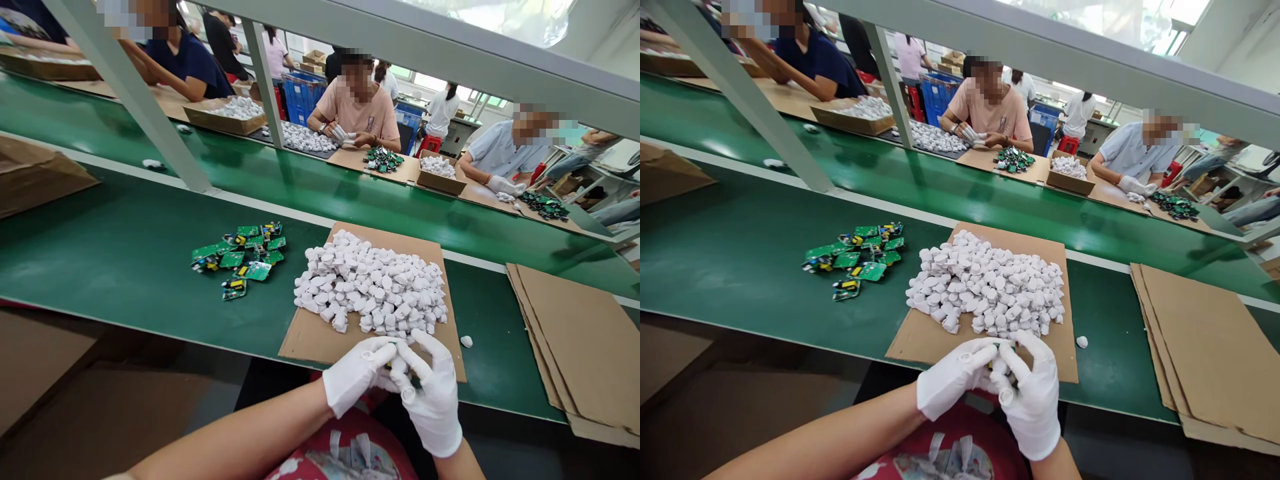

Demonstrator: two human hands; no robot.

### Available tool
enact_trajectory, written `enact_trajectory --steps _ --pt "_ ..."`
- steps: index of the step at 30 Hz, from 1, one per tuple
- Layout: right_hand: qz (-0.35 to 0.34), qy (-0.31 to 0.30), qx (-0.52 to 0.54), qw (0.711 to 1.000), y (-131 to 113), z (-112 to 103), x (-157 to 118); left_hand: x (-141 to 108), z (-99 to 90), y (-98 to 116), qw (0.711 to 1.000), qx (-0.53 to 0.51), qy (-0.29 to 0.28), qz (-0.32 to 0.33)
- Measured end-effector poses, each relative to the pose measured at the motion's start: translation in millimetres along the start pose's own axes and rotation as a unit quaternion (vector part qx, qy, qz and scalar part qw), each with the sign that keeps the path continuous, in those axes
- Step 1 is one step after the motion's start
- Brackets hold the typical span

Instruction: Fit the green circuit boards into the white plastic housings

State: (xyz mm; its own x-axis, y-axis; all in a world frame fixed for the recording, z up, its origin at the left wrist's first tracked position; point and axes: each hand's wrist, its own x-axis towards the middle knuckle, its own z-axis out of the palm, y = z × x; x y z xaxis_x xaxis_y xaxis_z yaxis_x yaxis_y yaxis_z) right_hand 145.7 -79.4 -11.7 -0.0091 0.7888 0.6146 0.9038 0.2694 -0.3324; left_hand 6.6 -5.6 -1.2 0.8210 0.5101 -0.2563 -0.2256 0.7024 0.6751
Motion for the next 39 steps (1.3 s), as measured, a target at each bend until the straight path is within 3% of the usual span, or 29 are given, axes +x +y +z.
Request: enact_trajectory --steps 5,9,13,18,22,25,28,32,36,39 --pt "-0.020 0.017 0.045 0.999 -1.4 3.9 1.5 -1.7 4.5 3.2 0.998 0.063 0.010 -0.016" --pt "-0.029 0.003 0.021 0.999 -3.8 7.8 -0.3 0.2 4.9 1.9 0.994 0.103 0.003 0.021" --pt "0.046 -0.058 0.120 0.990 -2.8 12.3 -11.9 2.4 -0.4 -3.1 0.996 0.075 0.029 0.035" --pt "0.214 0.012 0.310 0.926 -2.3 21.1 -20.2 1.6 -5.6 -4.1 0.993 0.070 0.090 -0.001" --pt "0.245 -0.056 0.331 0.909 -5.2 27.1 -15.3 1.8 -6.2 -3.8 0.995 0.079 0.039 0.039" --pt "0.285 -0.088 0.327 0.897 -4.7 26.5 -10.6 2.4 -8.1 -4.9 0.999 0.044 0.000 0.026" --pt "0.311 -0.109 0.342 0.880 -2.3 22.4 -7.0 2.2 -11.8 -7.0 1.000 -0.004 -0.002 0.008" --pt "0.252 -0.099 0.356 0.894 -1.5 22.4 -7.9 1.1 -12.6 -7.7 0.999 0.043 0.007 0.018" --pt "0.262 -0.103 0.249 0.927 -5.2 27.5 -9.5 0.4 -9.5 -5.1 0.995 0.084 0.020 0.044" --pt "0.259 -0.110 0.244 0.928 -5.7 25.7 -4.4 0.2 -9.3 -4.6 0.996 0.075 0.032 0.028"
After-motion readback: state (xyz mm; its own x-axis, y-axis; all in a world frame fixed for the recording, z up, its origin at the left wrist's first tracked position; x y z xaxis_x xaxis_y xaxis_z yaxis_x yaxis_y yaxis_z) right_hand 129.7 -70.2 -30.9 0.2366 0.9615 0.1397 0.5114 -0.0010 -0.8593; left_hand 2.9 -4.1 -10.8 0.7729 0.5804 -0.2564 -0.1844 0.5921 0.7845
